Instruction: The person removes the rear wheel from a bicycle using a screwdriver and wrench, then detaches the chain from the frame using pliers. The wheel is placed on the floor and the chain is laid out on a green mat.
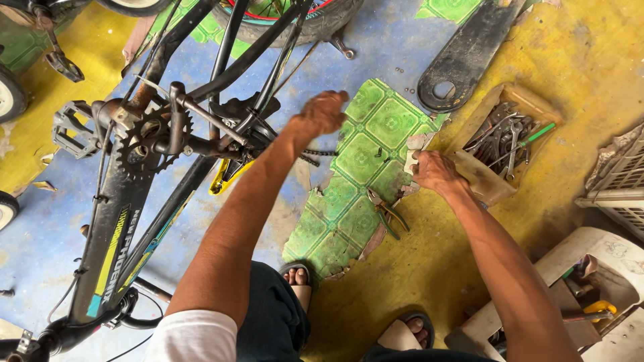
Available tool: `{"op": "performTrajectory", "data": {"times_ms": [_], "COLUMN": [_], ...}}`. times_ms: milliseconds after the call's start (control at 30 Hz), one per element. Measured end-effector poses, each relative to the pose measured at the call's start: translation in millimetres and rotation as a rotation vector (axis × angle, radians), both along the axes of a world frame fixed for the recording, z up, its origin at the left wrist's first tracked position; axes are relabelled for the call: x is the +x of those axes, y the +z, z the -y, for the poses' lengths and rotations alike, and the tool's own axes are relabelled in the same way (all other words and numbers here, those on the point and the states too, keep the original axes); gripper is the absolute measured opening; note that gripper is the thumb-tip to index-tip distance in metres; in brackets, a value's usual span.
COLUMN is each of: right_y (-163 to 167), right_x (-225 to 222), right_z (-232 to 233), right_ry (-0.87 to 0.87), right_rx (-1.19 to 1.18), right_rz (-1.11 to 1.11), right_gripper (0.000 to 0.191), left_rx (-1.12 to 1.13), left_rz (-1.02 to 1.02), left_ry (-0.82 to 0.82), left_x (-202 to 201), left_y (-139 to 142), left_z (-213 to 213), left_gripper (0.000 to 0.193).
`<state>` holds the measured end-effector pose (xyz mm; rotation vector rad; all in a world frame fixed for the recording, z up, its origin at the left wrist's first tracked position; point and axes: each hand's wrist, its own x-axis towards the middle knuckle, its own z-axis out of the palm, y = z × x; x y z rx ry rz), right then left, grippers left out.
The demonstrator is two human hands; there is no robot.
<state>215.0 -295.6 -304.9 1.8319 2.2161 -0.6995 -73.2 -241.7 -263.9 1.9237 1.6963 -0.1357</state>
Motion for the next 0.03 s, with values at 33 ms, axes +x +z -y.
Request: {"op": "performTrajectory", "data": {"times_ms": [33], "right_y": [-2.5], "right_x": [-0.1], "right_z": [-0.4], "right_ry": [-0.004], "right_rx": [-0.006], "right_rz": [-0.002], "right_gripper": [0.043], "left_rx": [-0.021], "left_rz": [-0.019], "left_ry": [0.035], "left_x": [-6.7], "left_y": [0.4], "left_z": [1.0], "left_gripper": [0.050]}}
